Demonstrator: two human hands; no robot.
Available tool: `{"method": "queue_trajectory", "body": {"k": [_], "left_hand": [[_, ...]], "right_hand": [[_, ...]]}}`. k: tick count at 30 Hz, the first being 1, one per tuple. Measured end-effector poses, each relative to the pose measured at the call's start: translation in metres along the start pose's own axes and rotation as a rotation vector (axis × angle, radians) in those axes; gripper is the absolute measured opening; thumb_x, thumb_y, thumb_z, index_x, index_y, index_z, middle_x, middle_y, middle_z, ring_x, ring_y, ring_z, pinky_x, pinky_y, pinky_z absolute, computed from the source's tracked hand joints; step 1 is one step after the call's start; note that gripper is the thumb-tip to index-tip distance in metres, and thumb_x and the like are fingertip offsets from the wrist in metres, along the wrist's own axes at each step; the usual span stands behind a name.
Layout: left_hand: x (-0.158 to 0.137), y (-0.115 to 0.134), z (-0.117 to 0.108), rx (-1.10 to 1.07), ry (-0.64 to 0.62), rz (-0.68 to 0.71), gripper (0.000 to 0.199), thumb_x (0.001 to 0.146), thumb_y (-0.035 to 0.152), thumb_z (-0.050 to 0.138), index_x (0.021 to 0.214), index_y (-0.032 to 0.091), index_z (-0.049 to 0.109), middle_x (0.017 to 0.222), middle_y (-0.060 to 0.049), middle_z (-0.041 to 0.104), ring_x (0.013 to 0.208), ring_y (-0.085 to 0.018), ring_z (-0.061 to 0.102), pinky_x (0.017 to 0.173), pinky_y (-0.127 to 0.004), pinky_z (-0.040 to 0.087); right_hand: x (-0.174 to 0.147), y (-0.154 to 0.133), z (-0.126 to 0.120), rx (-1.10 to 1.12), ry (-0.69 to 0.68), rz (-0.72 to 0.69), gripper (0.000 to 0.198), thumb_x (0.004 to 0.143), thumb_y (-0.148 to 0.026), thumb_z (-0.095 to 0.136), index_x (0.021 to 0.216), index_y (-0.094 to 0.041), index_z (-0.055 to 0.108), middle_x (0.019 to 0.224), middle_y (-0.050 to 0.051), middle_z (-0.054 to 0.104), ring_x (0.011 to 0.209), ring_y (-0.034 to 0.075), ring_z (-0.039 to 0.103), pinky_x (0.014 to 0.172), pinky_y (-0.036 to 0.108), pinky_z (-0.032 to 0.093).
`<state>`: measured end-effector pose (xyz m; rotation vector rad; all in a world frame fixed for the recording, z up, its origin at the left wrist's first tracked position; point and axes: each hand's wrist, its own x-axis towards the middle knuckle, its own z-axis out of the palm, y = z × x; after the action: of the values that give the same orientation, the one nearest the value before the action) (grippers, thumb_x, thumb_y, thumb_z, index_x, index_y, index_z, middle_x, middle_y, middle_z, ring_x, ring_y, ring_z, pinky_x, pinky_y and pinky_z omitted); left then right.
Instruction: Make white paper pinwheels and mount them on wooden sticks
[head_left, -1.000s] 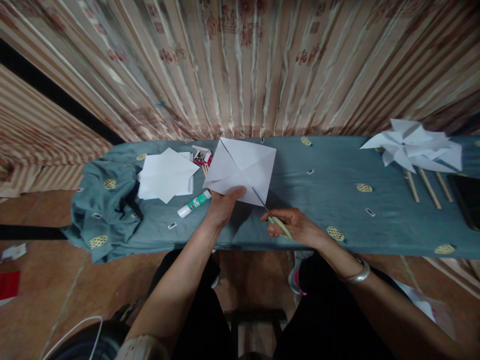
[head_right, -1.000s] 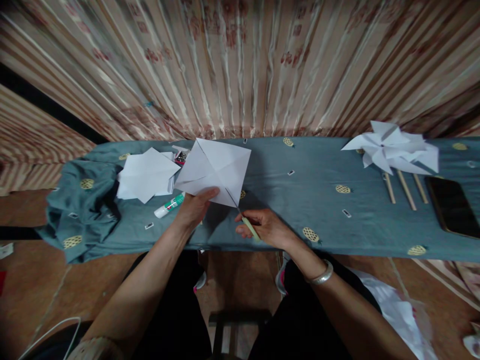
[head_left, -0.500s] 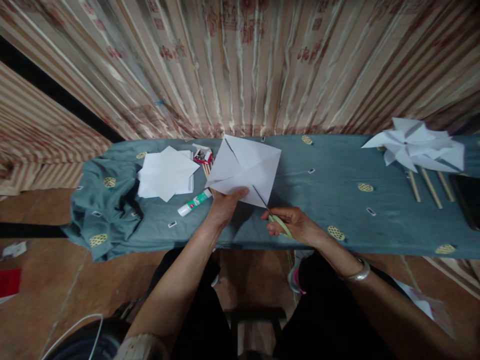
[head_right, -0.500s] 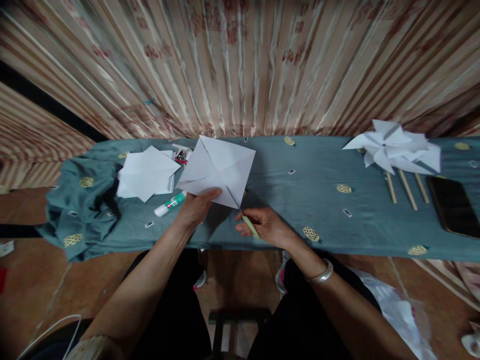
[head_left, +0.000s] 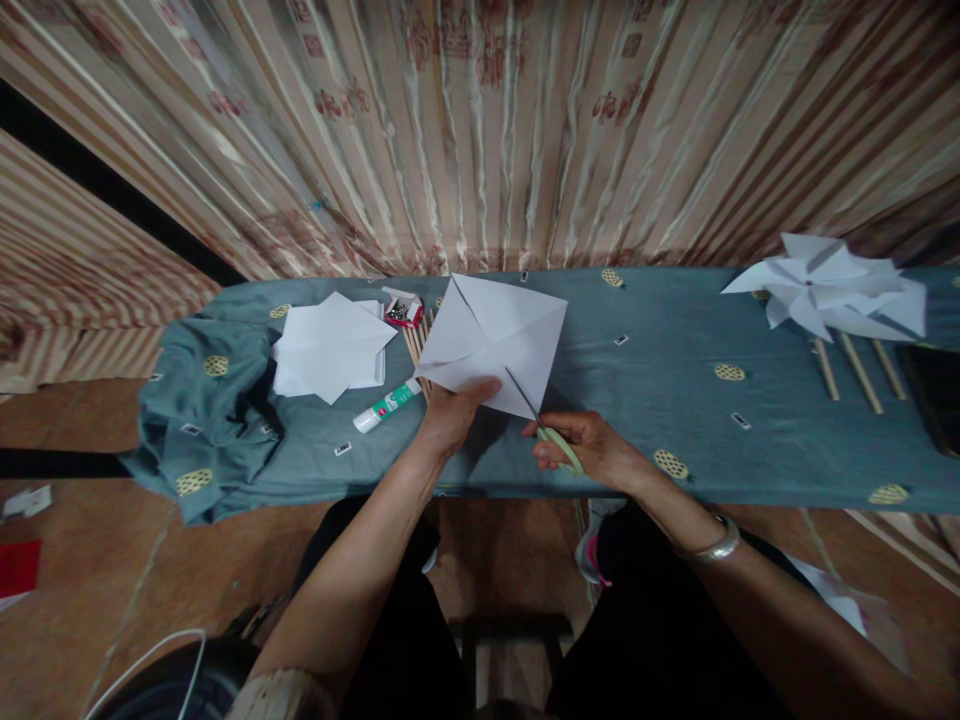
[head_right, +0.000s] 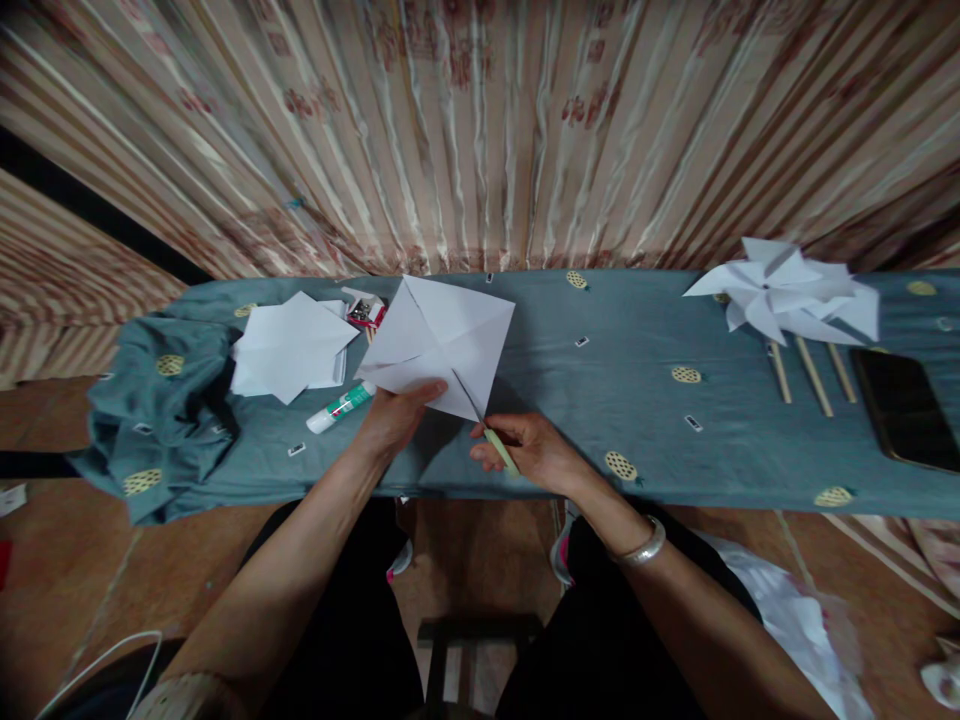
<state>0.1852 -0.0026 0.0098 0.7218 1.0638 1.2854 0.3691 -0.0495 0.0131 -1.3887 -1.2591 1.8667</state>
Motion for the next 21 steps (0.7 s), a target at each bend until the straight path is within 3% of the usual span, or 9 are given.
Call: {"method": "queue_trajectory", "body": {"k": [14,21], "left_hand": [[-0.0038,-0.0026,0.0032,0.010,-0.003,-0.011,0.064,0.048,0.020,0.084,0.109,0.020,0.064,0.103,-0.006,0.071,0.091,-0.020,0.063,0.091,-0.036,0.048],[-0.0046,-0.0019,0.0017,0.042,-0.011,-0.010,0.062,0.049,0.022,0.083,0.108,0.020,0.065,0.105,-0.006,0.072,0.093,-0.022,0.064,0.093,-0.038,0.049]], "right_hand": [[0.0000,0.0003,0.0016,0.049,0.036,0.031,0.050,0.051,-0.048,0.087,0.085,-0.015,0.071,0.059,0.000,0.064,0.058,0.013,0.060,0.056,0.026,0.046],[0.0018,0.0000,0.0022,0.044,0.015,-0.028,0.048,0.053,-0.049,0.087,0.084,-0.017,0.070,0.062,-0.001,0.064,0.059,0.013,0.061,0.056,0.025,0.047]]}}
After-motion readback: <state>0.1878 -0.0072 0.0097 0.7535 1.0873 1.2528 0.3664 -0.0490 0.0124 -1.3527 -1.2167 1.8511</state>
